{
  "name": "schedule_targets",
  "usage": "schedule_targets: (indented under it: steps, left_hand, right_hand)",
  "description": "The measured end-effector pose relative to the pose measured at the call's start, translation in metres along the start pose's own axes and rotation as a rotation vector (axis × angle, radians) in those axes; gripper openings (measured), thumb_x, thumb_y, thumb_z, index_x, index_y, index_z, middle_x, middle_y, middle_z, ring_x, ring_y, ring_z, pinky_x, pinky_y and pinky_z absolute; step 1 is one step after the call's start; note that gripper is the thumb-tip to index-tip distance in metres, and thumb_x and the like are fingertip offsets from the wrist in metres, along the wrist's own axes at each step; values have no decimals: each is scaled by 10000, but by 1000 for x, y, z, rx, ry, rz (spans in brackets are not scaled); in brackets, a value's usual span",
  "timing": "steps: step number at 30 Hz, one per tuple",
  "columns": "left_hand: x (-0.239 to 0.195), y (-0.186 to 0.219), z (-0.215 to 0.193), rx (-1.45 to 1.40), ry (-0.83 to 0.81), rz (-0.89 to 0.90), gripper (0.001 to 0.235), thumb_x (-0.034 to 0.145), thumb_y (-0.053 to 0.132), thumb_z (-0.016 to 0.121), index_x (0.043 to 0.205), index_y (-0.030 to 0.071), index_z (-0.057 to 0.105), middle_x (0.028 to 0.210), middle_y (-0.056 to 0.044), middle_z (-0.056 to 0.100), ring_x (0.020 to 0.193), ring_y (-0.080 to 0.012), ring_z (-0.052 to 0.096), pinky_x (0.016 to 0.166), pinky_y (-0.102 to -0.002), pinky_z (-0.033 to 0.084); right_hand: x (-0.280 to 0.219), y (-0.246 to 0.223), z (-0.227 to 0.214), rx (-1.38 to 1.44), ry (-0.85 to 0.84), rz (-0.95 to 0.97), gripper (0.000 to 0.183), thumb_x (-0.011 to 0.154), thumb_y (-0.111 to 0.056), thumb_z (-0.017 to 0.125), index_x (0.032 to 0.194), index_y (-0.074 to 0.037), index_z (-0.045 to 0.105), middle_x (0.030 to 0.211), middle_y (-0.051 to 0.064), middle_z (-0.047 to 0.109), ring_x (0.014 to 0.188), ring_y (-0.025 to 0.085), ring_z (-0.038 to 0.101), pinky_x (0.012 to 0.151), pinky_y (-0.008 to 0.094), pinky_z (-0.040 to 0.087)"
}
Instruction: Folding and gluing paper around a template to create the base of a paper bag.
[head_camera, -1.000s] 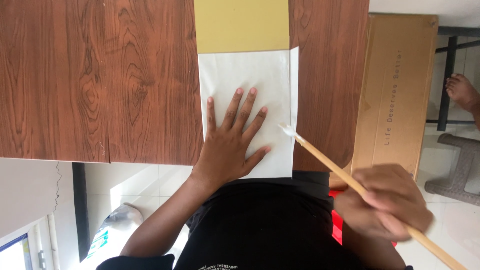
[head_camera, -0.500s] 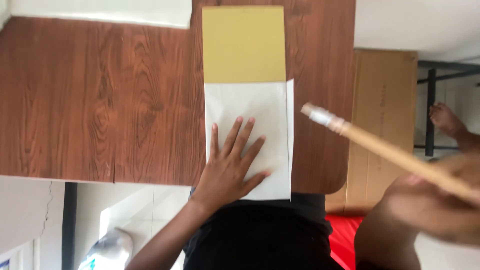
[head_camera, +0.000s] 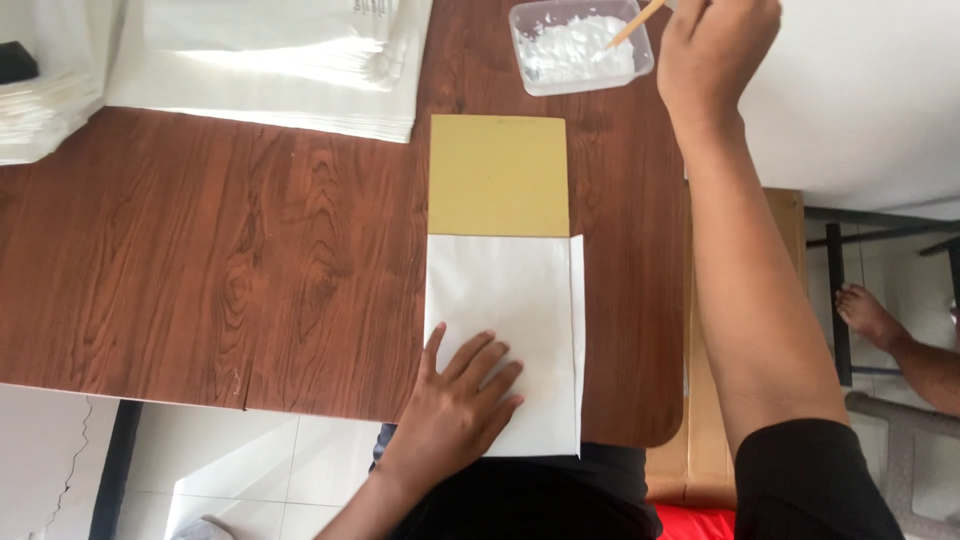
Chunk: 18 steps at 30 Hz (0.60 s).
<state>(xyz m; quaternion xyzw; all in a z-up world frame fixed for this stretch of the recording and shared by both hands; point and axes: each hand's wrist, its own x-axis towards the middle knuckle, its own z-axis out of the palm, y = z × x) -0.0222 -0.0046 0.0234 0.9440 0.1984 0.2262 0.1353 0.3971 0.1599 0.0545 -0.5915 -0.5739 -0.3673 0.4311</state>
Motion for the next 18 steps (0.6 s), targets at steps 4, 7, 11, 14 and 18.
schedule_targets:
  steps: [4,7,11,14,18]
  left_hand:
    - [-5,5,-3,-4,-10,-19,218,992,214,643,1182,109,655,1335,-125,623,1357,-318,541,1125,-746,234]
    - [-9,7,-2,23,-21,0,217,1000,124,595,1207,98,656,1383,-162,606,1382,-338,521,1141,-748,204]
    - [-12,6,0,51,-28,-22,233,989,110,576,1207,92,656,1400,-172,595,1387,-349,510,1143,-753,217]
    - [-14,3,4,22,10,-23,159,1005,142,611,1147,105,674,1352,-172,628,1348,-354,550,1143,-743,232]
    - [-18,-6,16,-49,27,-55,192,980,189,652,1147,126,721,1359,-152,635,1339,-333,557,1163,-723,210]
  right_hand:
    - [7,6,11,-60,27,29,150,971,14,528,860,-52,605,721,51,616,617,213,503,568,366,371]
    - [-4,24,12,-77,-74,74,159,928,52,508,829,-52,439,726,58,453,665,243,322,600,390,295]
    - [-15,50,11,-12,-60,117,177,919,-89,645,779,-106,538,675,48,589,619,213,474,552,447,314]
    - [-45,84,-31,254,175,180,247,1039,-127,515,867,10,627,738,117,589,691,213,578,596,411,504]
    - [-205,216,-124,293,243,803,209,919,-61,570,886,-110,771,794,41,735,753,164,673,675,318,548]
